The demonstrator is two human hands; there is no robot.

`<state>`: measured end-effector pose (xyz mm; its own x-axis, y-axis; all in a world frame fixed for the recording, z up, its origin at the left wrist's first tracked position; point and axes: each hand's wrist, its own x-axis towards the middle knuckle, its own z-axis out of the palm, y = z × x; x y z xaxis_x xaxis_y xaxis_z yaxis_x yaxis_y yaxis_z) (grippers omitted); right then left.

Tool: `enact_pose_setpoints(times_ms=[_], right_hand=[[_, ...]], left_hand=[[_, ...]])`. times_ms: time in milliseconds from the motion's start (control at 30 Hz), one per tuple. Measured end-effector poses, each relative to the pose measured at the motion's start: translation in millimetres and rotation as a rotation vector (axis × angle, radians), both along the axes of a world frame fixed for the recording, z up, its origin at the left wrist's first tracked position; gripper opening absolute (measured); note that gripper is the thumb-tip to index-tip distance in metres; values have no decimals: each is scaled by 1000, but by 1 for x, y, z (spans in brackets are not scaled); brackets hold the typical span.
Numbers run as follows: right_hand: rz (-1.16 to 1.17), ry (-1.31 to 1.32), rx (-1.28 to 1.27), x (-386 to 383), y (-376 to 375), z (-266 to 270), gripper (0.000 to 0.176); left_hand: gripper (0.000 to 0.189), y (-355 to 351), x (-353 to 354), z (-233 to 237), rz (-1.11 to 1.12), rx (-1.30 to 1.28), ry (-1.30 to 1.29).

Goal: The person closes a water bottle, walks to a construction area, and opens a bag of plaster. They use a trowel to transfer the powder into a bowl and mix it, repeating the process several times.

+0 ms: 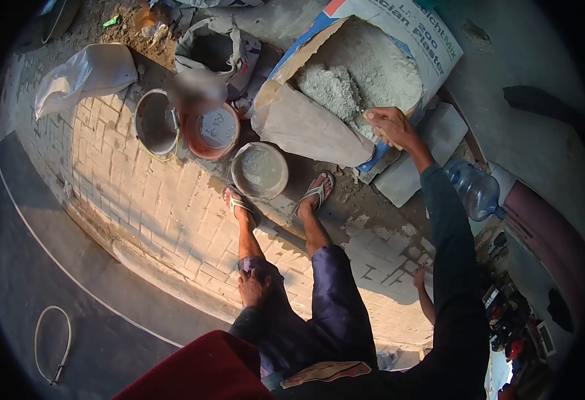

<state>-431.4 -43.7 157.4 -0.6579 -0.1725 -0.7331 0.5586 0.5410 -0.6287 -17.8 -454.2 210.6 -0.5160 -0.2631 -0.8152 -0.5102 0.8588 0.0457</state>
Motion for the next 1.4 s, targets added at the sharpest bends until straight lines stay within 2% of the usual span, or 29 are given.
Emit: enact_pose_setpoints(times_ms=[133,400,567,733,867,1067,1100,1200,1233,1267,1300,1400], right_hand=[[-46,62,8,0,15,30,47],[-58,107,109,11,28,92,50],[-80,93,158,43,2,126,52],[-57,70,129,91,-50,128,54],[-86,-47,-6,136,-106,88,54],[-74,-94,-134,207,-188,-45,47],[-33,59,-103,223,-197,-82,46],[70,152,59,259,-220,-170,45],[72,273,167,274,-228,-198,44],[75,391,279,270,-245,-195,43],[140,14,206,255,-244,-191,45],[82,74,291,261,-260,-208,47]], left_hand=[[50,-3,5,-6,-52,9,-43],[50,-17,5,-11,-5,40,-72],[54,-31,1,-13,-39,49,-118],[57,-56,-1,-8,27,79,-134],[59,-73,-4,-7,33,67,-195],[62,-98,-1,-7,-3,102,-162],[62,-101,0,-9,-9,104,-153],[64,-114,8,-9,-8,118,-143],[64,-117,10,-10,-9,113,-132],[65,-118,12,-9,-10,109,-124],[65,-120,12,-8,-12,115,-125],[65,-124,17,-10,2,143,-139]])
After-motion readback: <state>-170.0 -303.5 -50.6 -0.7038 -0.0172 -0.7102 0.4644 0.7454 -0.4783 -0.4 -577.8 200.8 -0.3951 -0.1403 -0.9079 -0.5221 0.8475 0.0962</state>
